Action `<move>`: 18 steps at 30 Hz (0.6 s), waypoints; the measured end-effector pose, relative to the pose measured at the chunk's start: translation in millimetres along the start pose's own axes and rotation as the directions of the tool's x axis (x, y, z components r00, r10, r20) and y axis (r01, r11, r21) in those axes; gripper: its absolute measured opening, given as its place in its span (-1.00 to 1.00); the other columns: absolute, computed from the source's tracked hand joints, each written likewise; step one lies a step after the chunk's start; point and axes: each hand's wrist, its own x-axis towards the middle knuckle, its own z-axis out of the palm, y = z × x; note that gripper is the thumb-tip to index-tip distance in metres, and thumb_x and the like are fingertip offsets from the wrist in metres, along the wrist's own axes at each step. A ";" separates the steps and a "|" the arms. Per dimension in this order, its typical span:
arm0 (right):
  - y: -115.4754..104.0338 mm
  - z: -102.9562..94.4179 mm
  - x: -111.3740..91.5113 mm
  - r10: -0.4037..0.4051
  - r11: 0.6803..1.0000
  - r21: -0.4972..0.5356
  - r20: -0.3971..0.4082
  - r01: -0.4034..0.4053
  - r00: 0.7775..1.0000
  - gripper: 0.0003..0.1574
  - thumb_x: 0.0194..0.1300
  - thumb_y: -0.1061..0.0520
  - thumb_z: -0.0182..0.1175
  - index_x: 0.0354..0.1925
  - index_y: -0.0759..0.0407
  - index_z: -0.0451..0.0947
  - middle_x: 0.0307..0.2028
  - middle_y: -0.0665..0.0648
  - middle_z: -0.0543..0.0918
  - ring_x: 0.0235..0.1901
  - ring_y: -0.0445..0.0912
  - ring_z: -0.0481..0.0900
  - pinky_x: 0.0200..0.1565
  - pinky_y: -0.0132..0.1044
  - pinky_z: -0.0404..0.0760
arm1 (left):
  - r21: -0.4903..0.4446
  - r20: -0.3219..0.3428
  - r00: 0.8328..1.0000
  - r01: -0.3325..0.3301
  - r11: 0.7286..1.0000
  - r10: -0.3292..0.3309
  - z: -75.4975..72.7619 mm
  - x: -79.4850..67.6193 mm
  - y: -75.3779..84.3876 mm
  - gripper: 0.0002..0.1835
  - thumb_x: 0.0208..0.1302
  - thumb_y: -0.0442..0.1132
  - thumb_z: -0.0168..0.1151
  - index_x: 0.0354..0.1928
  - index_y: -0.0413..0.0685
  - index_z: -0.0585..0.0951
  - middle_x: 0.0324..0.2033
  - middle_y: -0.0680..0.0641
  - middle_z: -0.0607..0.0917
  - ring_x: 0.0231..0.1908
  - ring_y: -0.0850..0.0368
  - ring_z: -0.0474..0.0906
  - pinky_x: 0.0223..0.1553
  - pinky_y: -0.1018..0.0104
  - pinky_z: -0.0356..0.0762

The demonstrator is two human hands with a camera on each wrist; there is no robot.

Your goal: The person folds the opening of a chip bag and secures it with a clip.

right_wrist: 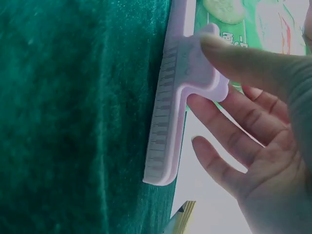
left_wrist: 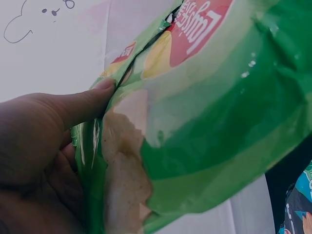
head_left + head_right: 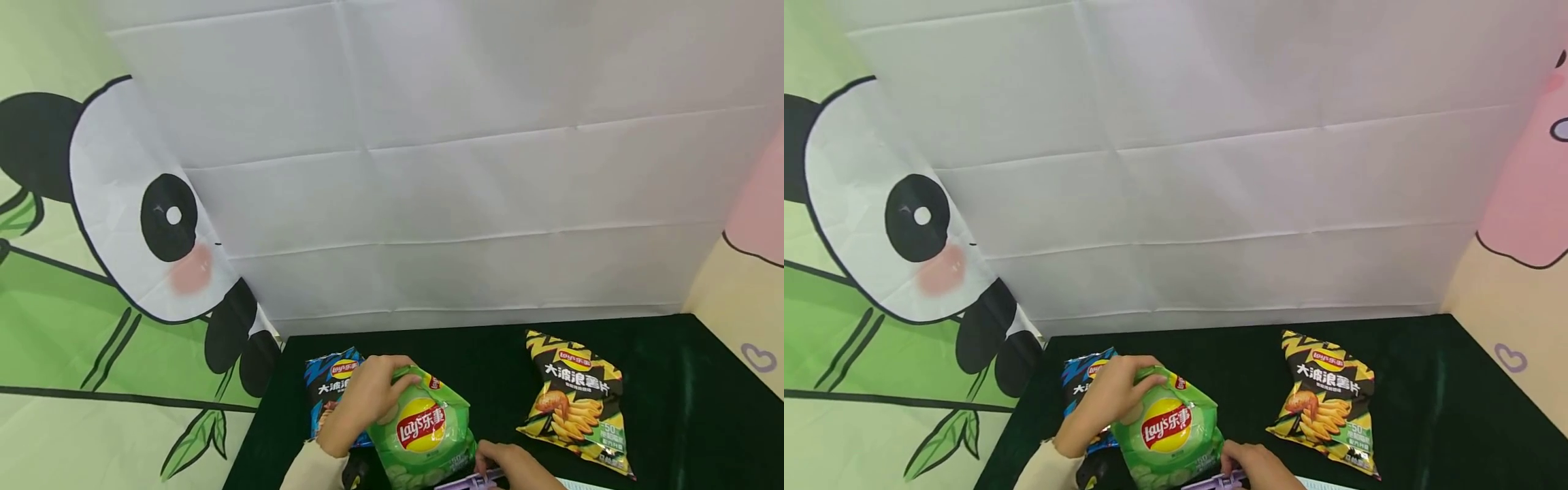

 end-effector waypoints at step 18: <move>54.0 5.3 4.9 -0.152 0.964 -0.221 0.012 0.151 0.988 -0.63 0.16 -0.31 0.22 -0.03 -0.41 0.53 -0.22 -0.38 0.63 -0.24 -0.49 0.48 -0.25 -0.44 0.43 | -0.114 0.013 1.000 0.012 0.993 -0.011 -2.8 -2.7 -4.4 -0.89 0.17 0.01 0.29 -0.29 0.25 0.67 -0.33 0.20 0.74 -0.31 0.36 0.59 -0.24 0.45 0.56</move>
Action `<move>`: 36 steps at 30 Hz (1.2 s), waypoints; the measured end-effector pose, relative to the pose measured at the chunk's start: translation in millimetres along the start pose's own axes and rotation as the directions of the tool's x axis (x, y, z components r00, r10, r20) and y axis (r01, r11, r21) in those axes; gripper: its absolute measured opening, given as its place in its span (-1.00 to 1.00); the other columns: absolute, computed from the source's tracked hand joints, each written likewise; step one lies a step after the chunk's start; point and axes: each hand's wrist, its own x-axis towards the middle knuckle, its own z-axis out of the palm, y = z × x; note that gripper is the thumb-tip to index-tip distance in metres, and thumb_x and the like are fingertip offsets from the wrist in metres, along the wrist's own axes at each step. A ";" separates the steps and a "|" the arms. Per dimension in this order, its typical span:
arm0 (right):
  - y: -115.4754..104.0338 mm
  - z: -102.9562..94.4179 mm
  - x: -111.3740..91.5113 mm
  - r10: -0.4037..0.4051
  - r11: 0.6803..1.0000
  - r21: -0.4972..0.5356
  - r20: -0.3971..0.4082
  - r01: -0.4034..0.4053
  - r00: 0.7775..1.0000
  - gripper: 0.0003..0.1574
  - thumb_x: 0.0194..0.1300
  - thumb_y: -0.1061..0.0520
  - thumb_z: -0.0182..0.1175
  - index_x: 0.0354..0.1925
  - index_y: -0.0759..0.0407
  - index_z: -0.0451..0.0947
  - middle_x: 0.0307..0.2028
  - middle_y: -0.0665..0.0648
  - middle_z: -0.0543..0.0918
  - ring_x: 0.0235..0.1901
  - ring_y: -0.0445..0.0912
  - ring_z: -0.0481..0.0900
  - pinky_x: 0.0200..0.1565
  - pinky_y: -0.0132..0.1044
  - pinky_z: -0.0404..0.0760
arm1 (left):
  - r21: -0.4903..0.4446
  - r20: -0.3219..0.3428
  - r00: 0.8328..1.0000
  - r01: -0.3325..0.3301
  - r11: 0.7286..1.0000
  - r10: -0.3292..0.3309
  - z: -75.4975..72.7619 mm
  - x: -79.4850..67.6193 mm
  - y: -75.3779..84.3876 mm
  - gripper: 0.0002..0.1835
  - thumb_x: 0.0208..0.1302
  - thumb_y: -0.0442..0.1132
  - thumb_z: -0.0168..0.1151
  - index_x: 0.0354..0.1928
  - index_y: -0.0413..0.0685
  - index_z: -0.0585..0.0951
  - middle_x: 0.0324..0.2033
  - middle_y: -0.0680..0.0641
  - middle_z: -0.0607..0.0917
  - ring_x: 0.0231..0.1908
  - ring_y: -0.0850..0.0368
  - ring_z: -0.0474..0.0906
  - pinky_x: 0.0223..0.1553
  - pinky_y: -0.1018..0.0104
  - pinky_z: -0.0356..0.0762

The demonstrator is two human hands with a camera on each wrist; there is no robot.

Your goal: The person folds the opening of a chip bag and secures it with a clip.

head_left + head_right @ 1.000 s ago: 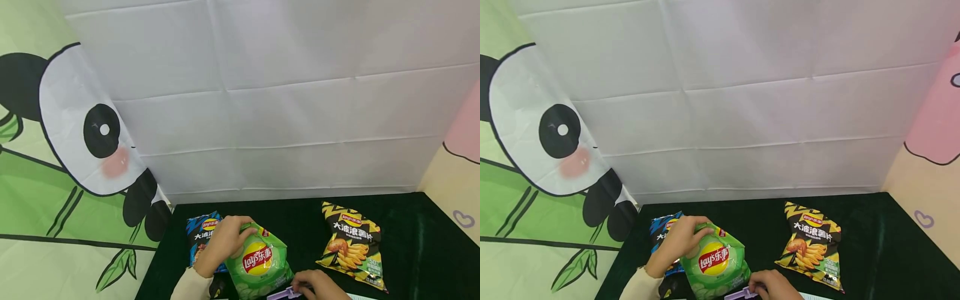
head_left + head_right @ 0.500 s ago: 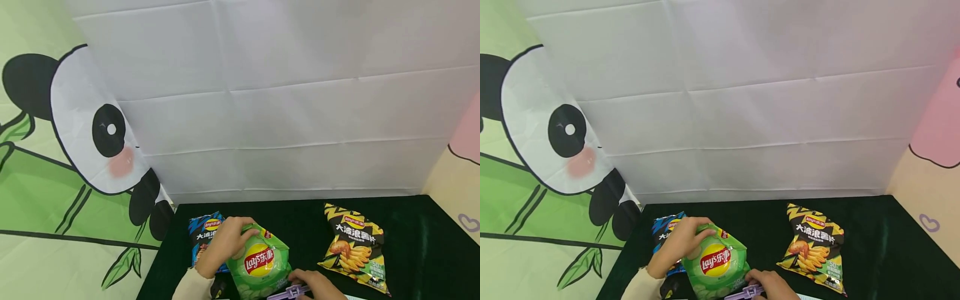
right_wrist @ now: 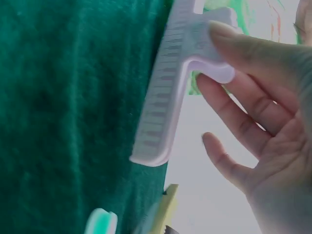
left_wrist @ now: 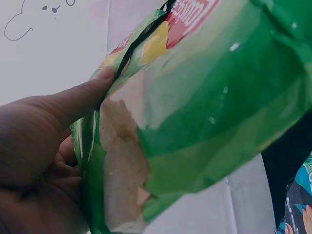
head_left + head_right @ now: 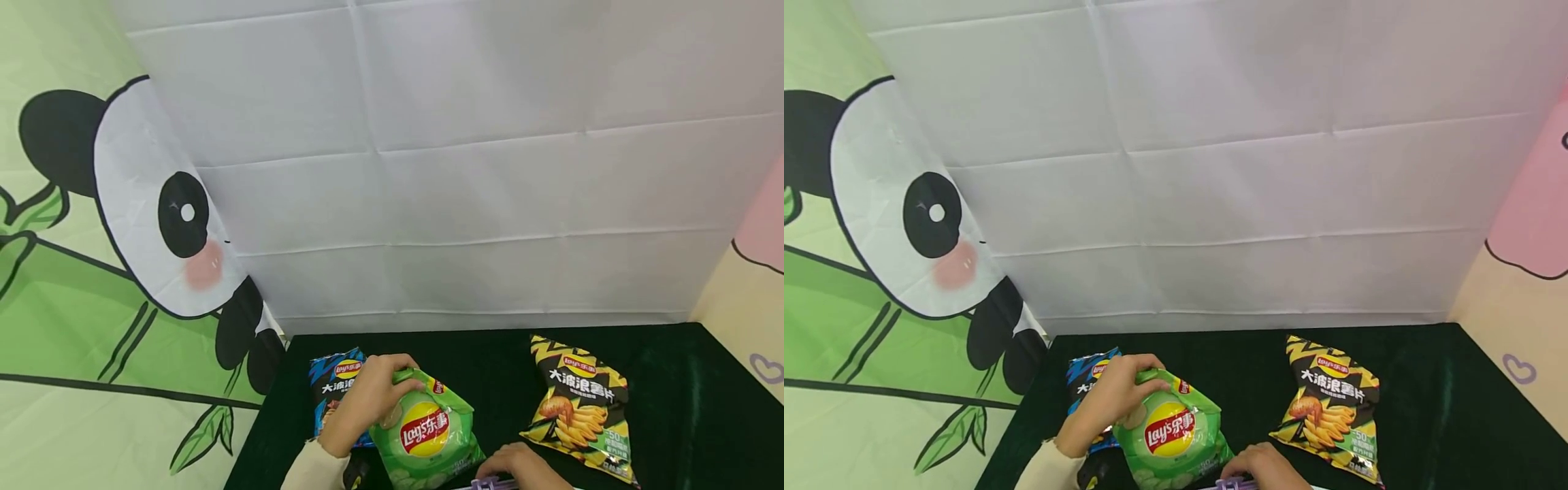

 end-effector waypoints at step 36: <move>-164.0 -56.4 19.6 0.089 0.996 0.060 -0.822 -0.070 0.562 -0.59 0.04 0.19 0.39 -0.09 -0.12 0.66 -0.24 -0.17 0.68 -0.24 -0.33 0.54 -0.11 -0.59 0.54 | -0.051 0.032 0.999 -0.040 0.998 0.042 -5.9 -9.8 1.8 -0.85 0.16 -0.02 0.32 -0.25 0.20 0.62 -0.39 0.17 0.70 -0.53 0.44 0.43 -0.48 0.55 0.43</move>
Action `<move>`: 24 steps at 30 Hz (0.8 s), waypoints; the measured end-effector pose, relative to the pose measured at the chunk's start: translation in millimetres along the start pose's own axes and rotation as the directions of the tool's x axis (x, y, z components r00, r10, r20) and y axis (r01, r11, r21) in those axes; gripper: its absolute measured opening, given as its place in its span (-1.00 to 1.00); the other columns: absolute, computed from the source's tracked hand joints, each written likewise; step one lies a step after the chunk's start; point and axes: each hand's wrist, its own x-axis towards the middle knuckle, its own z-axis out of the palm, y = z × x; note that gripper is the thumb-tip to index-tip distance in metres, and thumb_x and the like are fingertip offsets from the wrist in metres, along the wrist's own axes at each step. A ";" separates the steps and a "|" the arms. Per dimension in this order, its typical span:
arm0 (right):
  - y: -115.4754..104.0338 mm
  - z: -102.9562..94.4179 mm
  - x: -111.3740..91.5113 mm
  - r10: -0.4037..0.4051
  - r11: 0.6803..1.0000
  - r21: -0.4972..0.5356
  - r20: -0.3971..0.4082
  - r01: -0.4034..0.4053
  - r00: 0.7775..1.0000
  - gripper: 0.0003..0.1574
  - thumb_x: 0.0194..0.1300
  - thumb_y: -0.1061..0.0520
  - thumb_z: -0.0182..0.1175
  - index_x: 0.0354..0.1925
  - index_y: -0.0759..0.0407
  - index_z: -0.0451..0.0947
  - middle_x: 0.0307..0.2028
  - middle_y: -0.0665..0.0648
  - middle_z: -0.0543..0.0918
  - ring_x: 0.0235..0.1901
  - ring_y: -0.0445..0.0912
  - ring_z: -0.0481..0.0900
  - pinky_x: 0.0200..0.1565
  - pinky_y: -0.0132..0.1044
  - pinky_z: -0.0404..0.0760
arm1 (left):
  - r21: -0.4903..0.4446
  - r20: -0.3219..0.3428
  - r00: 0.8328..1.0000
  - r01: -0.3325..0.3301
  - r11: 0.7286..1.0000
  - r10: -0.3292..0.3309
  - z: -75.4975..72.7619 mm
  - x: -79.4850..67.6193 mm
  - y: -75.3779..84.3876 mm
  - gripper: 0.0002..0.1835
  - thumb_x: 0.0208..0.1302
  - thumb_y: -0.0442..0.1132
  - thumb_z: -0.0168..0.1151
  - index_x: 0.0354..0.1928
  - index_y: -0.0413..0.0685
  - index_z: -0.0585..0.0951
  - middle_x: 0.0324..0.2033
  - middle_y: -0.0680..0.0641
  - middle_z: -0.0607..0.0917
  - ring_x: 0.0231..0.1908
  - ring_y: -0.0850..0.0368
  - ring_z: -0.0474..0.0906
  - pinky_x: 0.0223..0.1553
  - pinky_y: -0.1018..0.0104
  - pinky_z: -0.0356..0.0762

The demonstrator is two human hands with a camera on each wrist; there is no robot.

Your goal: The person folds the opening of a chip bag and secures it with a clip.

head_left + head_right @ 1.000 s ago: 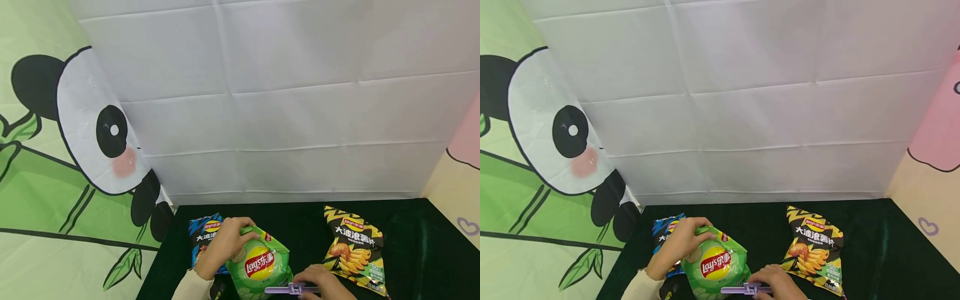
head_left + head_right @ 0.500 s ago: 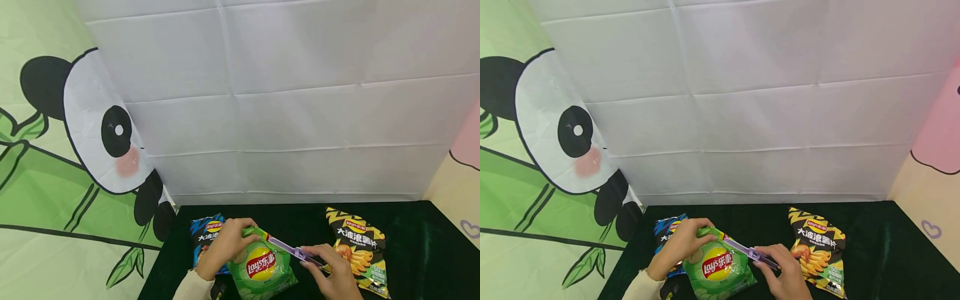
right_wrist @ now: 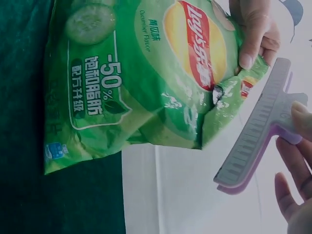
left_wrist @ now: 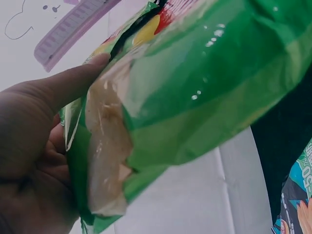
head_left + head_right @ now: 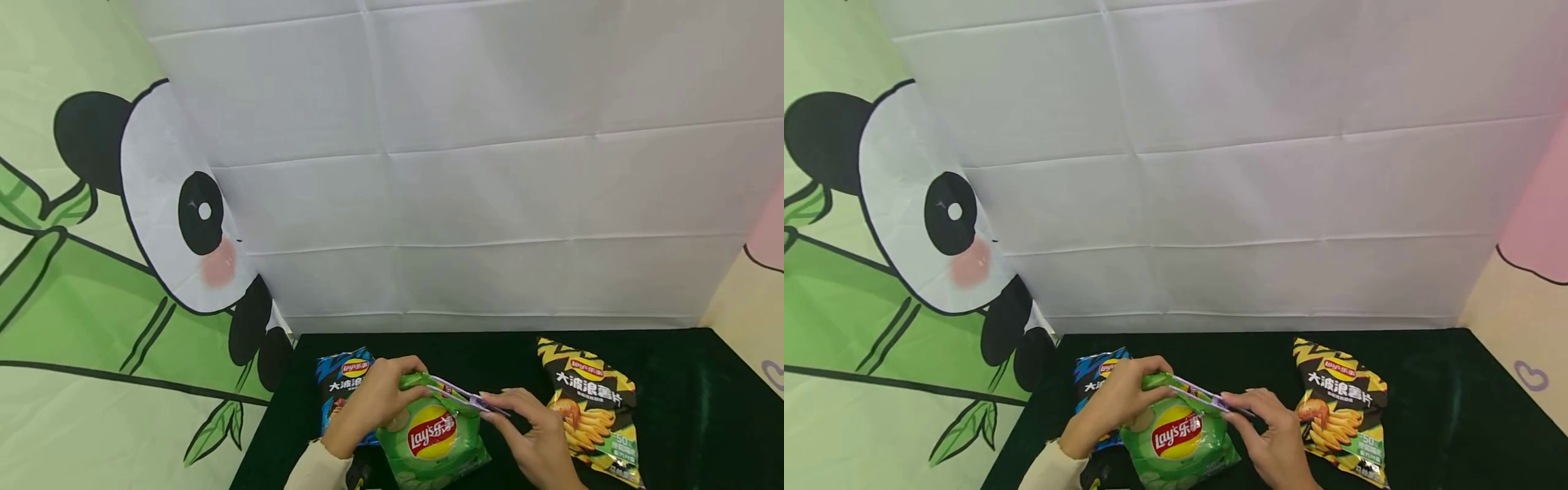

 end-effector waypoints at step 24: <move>14.9 9.9 1.3 0.036 0.990 0.130 0.092 -0.048 0.995 -0.68 0.12 0.07 0.35 -0.09 -0.08 0.65 -0.22 -0.11 0.69 -0.26 -0.27 0.60 -0.13 -0.43 0.62 | -0.069 -0.040 0.991 -0.127 0.989 0.124 4.0 -2.1 1.9 -0.64 0.08 -0.09 0.39 -0.20 0.15 0.38 -0.48 0.19 0.75 -0.59 0.50 0.40 -0.39 0.56 0.40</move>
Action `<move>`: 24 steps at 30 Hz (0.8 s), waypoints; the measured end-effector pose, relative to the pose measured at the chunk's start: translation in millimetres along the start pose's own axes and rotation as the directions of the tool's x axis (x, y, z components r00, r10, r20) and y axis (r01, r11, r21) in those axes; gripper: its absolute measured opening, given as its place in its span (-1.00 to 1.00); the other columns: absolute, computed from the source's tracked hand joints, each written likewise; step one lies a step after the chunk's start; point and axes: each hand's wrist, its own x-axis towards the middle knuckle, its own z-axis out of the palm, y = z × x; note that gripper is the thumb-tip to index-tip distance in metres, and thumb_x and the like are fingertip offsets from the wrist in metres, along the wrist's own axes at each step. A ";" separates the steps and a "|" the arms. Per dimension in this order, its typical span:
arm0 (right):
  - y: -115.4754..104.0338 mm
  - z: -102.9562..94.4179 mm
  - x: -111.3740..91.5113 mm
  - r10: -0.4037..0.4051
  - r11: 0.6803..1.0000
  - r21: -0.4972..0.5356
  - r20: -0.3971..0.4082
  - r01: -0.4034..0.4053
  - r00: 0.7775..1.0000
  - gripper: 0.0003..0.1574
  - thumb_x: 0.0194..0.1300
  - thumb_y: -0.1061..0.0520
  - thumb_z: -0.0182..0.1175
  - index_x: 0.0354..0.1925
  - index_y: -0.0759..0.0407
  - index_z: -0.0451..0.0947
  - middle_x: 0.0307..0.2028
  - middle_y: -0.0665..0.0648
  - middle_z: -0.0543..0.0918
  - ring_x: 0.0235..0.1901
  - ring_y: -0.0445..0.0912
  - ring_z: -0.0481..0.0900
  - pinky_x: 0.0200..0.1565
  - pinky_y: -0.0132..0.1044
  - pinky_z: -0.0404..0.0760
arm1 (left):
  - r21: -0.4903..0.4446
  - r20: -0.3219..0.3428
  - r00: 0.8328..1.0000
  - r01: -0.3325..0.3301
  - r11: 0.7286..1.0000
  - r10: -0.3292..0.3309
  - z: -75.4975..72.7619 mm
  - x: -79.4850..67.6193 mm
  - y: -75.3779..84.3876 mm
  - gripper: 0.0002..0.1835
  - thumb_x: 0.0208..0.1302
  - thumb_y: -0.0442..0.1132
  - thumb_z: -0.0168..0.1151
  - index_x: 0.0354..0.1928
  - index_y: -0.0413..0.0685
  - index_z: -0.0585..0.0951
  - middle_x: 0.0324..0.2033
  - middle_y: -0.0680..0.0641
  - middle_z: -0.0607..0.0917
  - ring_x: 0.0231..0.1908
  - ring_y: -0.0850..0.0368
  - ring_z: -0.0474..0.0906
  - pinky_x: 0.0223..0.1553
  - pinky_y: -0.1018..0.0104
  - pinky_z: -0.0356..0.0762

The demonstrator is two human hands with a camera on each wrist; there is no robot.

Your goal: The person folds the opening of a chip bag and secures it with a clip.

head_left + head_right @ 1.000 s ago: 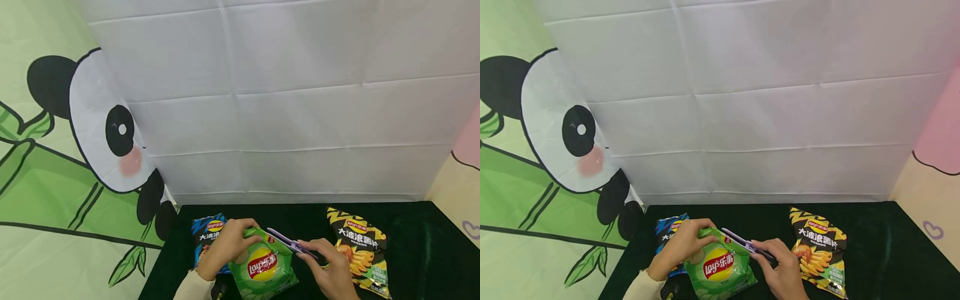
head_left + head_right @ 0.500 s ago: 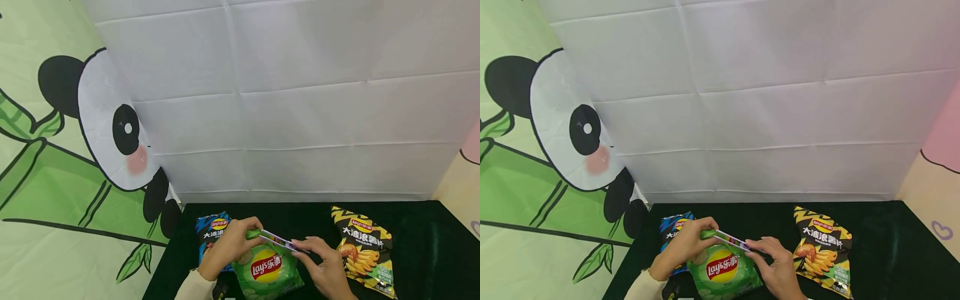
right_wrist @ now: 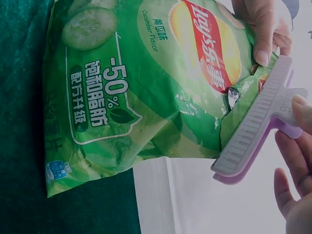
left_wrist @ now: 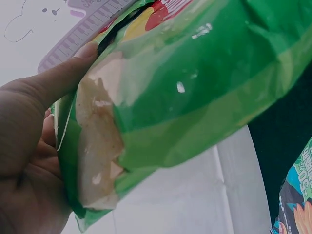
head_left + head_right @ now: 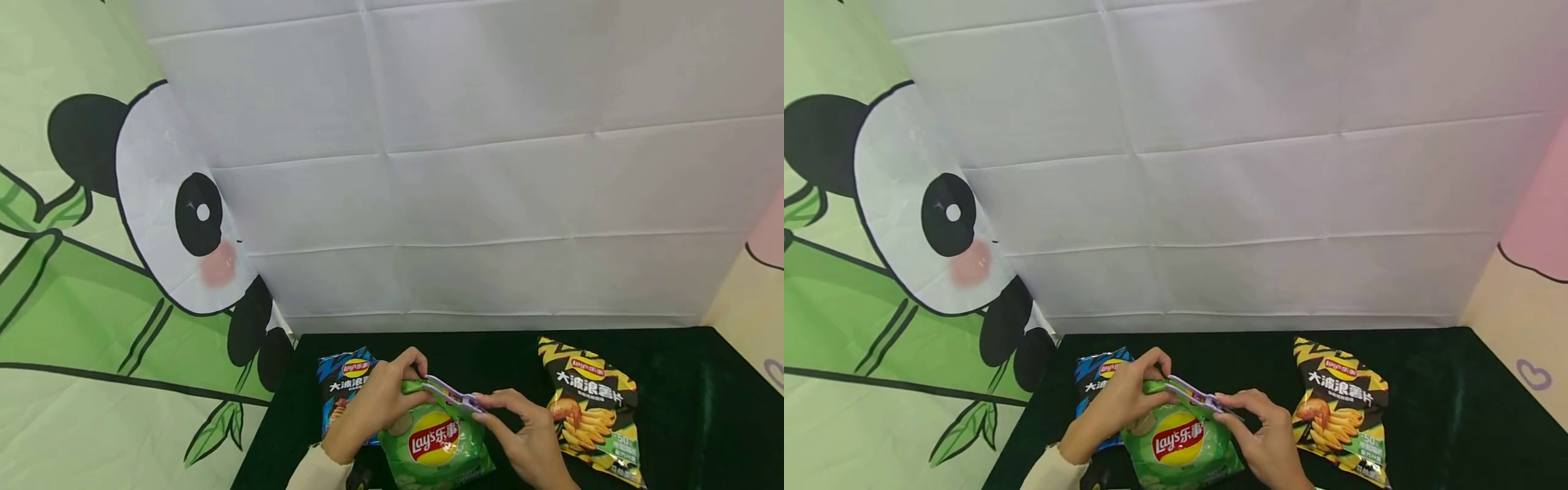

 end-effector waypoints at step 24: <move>-0.7 -0.1 1.0 0.181 0.982 0.036 0.060 -0.183 0.982 -0.64 0.19 -0.09 0.27 0.00 -0.23 0.57 -0.13 -0.17 0.66 -0.20 -0.24 0.59 -0.07 -0.37 0.62 | 0.043 0.034 0.999 0.020 0.999 -0.022 3.7 -0.1 3.3 -0.68 0.11 -0.05 0.36 -0.12 0.27 0.48 -0.39 0.22 0.75 -0.44 0.48 0.50 -0.29 0.51 0.45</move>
